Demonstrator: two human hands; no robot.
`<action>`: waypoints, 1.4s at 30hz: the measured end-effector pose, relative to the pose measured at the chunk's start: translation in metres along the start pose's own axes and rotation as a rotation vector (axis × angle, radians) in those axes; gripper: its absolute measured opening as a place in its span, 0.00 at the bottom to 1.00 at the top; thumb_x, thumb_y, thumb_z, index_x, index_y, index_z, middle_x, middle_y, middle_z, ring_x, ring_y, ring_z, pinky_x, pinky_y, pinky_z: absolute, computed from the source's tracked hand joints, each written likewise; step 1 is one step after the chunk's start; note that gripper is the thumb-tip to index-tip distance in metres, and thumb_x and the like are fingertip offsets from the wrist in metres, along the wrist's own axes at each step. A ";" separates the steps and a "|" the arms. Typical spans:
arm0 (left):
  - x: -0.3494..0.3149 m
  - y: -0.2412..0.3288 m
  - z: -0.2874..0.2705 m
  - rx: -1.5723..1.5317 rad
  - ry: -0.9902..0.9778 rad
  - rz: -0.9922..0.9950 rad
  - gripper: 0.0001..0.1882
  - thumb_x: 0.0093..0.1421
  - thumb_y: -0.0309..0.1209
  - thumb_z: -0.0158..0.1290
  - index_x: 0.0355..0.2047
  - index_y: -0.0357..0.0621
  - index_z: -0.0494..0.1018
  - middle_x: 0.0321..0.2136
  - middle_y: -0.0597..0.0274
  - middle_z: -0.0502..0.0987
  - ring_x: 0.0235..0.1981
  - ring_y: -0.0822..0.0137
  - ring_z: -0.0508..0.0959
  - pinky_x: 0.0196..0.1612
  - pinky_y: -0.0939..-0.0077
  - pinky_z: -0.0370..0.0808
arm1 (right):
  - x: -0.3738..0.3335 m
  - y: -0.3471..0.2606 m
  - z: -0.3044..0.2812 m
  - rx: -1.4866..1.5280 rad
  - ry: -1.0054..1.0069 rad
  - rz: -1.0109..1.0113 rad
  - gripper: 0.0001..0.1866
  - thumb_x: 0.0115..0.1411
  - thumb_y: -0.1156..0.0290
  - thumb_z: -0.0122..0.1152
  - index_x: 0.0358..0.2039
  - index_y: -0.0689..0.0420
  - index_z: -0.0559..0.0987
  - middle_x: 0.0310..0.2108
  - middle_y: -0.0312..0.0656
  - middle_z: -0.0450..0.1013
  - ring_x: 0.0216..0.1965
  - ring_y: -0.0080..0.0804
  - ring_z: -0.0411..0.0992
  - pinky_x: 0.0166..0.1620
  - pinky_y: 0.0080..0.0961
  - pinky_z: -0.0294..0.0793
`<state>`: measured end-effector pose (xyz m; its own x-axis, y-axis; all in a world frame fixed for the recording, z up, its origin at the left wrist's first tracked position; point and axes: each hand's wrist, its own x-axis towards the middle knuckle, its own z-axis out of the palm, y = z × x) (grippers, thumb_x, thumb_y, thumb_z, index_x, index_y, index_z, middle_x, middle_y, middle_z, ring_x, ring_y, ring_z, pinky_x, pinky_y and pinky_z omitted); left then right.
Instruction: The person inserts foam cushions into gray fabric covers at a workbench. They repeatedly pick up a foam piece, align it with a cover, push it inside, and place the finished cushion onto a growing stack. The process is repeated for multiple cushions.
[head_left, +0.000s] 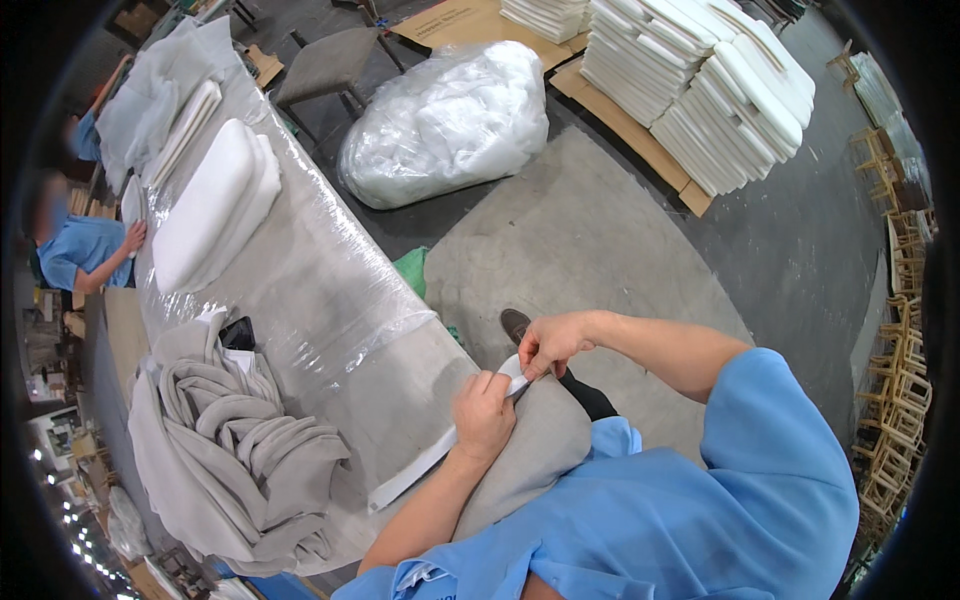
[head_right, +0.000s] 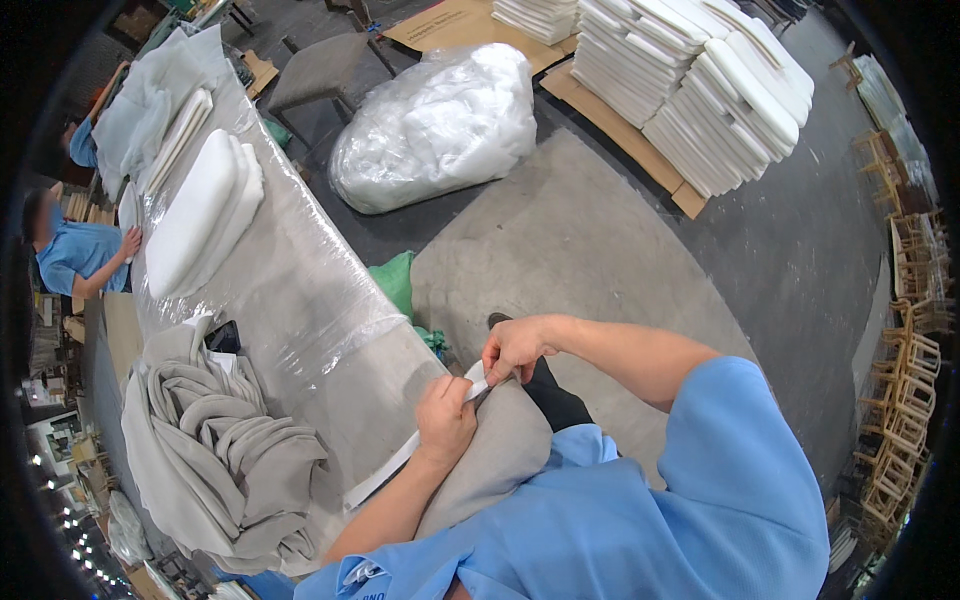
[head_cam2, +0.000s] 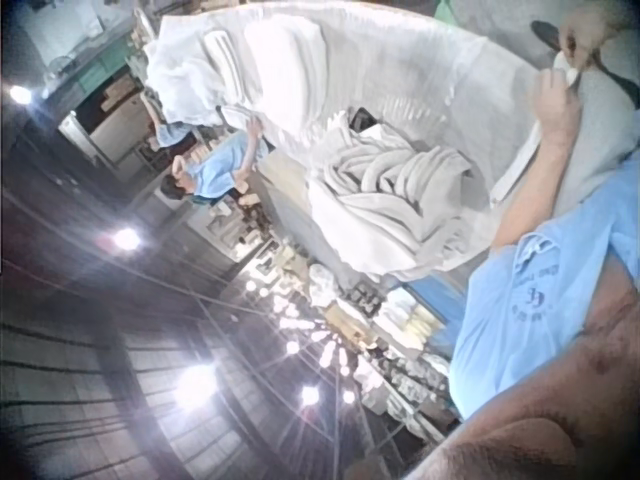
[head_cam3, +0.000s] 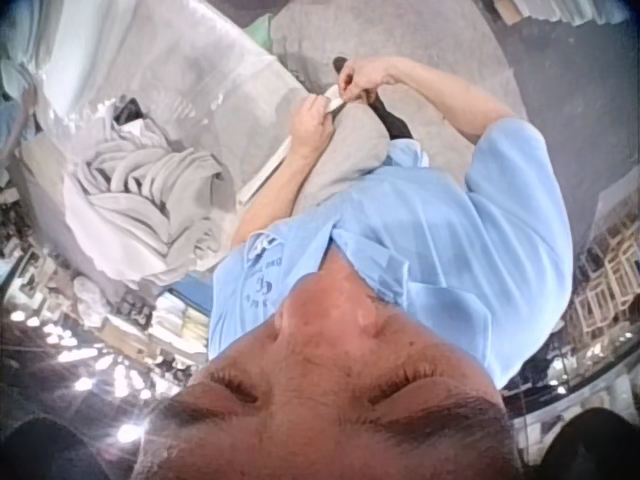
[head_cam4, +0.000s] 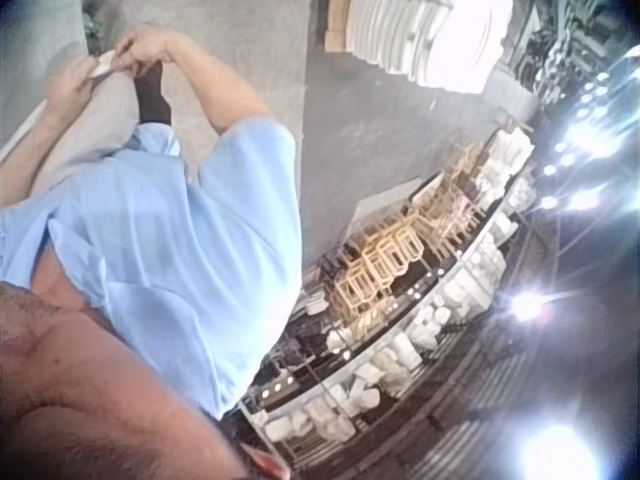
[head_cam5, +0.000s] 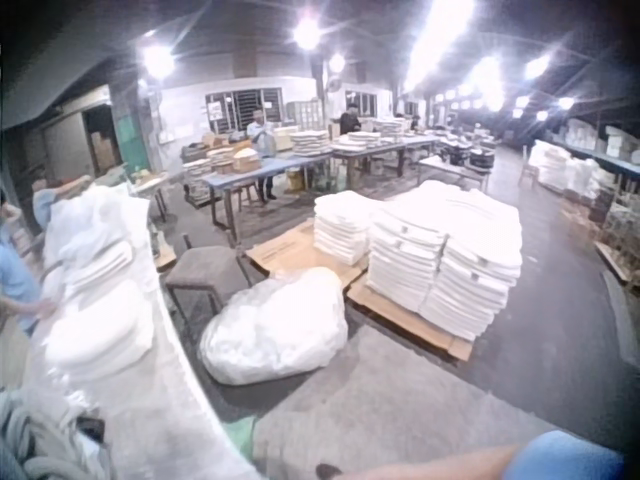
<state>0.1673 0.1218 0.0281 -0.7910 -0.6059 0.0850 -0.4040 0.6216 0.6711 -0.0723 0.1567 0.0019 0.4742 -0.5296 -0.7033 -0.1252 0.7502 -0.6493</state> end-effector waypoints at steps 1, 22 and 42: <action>0.000 -0.002 0.000 -0.005 -0.007 -0.003 0.08 0.51 0.21 0.59 0.32 0.42 0.74 0.29 0.51 0.73 0.34 0.44 0.76 0.38 0.49 0.73 | 0.002 0.002 0.000 0.014 0.003 -0.009 0.07 0.65 0.64 0.71 0.35 0.53 0.84 0.31 0.31 0.75 0.32 0.23 0.73 0.32 0.28 0.80; 0.060 -0.041 0.043 0.267 -0.454 -0.212 0.16 0.67 0.41 0.57 0.37 0.41 0.85 0.42 0.52 0.79 0.57 0.48 0.72 0.73 0.43 0.55 | 0.049 0.057 0.018 0.326 0.650 0.027 0.13 0.65 0.66 0.71 0.26 0.59 0.82 0.23 0.36 0.75 0.27 0.23 0.70 0.31 0.32 0.70; 0.064 -0.058 0.073 0.444 -0.619 -0.237 0.16 0.65 0.40 0.56 0.34 0.41 0.87 0.37 0.55 0.83 0.50 0.52 0.78 0.73 0.47 0.56 | 0.118 0.140 0.042 1.292 0.113 0.110 0.03 0.67 0.71 0.66 0.34 0.54 0.82 0.31 0.35 0.80 0.26 0.26 0.76 0.32 0.29 0.78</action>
<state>0.1065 0.0830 -0.0587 -0.7203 -0.4413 -0.5351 -0.6353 0.7295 0.2535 0.0025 0.2160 -0.1604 0.4314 -0.4243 -0.7962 0.7961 0.5942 0.1146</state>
